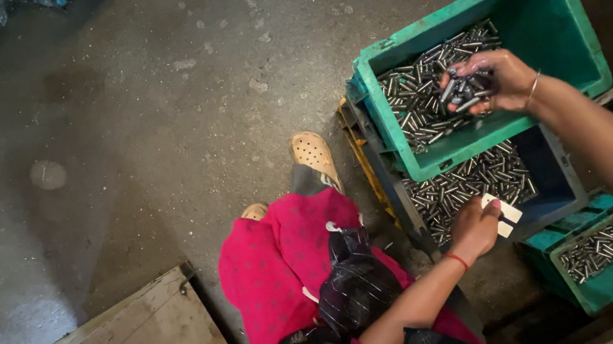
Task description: The person sits on the floor and repeatedly picks small metal pins from a green bin, inspects them by hand, and places them into a lower bin. The process continues with consistent hand movements and no visible tools.
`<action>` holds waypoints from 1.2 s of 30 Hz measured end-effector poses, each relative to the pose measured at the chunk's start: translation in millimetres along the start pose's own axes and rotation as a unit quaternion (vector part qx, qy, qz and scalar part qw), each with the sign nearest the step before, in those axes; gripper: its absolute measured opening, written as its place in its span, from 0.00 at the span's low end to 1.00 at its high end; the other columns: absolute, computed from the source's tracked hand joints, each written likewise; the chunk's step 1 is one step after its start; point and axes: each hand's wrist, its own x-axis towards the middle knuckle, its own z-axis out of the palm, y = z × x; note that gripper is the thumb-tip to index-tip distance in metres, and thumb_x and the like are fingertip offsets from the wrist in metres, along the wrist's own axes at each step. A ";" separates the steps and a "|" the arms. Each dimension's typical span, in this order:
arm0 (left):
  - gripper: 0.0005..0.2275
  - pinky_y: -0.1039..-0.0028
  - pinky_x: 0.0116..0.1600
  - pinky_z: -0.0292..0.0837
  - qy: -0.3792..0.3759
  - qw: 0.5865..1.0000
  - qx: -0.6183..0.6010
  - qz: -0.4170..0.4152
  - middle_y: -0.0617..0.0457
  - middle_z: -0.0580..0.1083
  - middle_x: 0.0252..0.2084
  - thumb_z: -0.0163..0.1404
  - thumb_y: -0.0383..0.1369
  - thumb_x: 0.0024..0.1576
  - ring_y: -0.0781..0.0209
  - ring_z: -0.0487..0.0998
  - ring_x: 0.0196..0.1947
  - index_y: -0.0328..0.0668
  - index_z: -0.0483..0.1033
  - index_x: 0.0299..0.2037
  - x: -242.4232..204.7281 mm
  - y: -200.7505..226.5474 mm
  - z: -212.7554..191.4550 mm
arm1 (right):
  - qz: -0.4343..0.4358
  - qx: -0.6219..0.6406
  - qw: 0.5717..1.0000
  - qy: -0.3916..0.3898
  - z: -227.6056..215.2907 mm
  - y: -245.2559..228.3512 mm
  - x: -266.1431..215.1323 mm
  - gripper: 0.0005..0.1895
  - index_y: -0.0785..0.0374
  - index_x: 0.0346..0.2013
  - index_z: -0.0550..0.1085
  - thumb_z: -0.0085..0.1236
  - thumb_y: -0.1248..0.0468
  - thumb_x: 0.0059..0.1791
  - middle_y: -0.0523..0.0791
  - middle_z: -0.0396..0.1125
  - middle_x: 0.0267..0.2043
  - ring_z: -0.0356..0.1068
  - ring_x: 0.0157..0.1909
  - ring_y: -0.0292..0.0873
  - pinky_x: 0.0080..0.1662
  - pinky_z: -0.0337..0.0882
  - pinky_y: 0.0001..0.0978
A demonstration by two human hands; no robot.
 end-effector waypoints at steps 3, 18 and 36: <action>0.24 0.53 0.58 0.69 -0.002 0.999 0.024 -0.021 0.33 0.75 0.51 0.45 0.50 0.66 0.34 0.76 0.53 0.32 0.71 0.54 0.8 7.2 -3.4 | -0.089 0.043 0.995 -0.026 4.7 3.5 -5.4 0.16 0.66 0.40 0.72 0.45 0.55 0.57 0.56 0.70 0.41 0.75 0.37 0.53 0.24 0.72 0.33; 0.13 0.71 0.28 0.78 -0.033 0.929 -0.369 -0.023 0.56 0.79 0.43 0.44 0.38 0.66 0.63 0.81 0.35 0.44 0.76 0.54 25.9 -19.6 -20.4 | -0.239 0.612 0.740 -0.143 76.7 93.6 -110.6 0.10 0.60 0.41 0.74 0.50 0.58 0.58 0.47 0.67 0.48 0.68 0.51 0.43 0.41 0.72 0.28; 0.17 0.68 0.58 0.72 -0.148 0.731 -0.667 -0.007 0.54 0.76 0.46 0.44 0.45 0.74 0.63 0.75 0.45 0.36 0.72 0.48 -28.1 -34.2 -11.7 | -0.613 -0.005 0.710 0.346 182.3 239.3 -191.2 0.25 0.69 0.32 0.73 0.36 0.53 0.59 0.50 0.70 0.41 0.70 0.50 0.50 0.69 0.66 0.53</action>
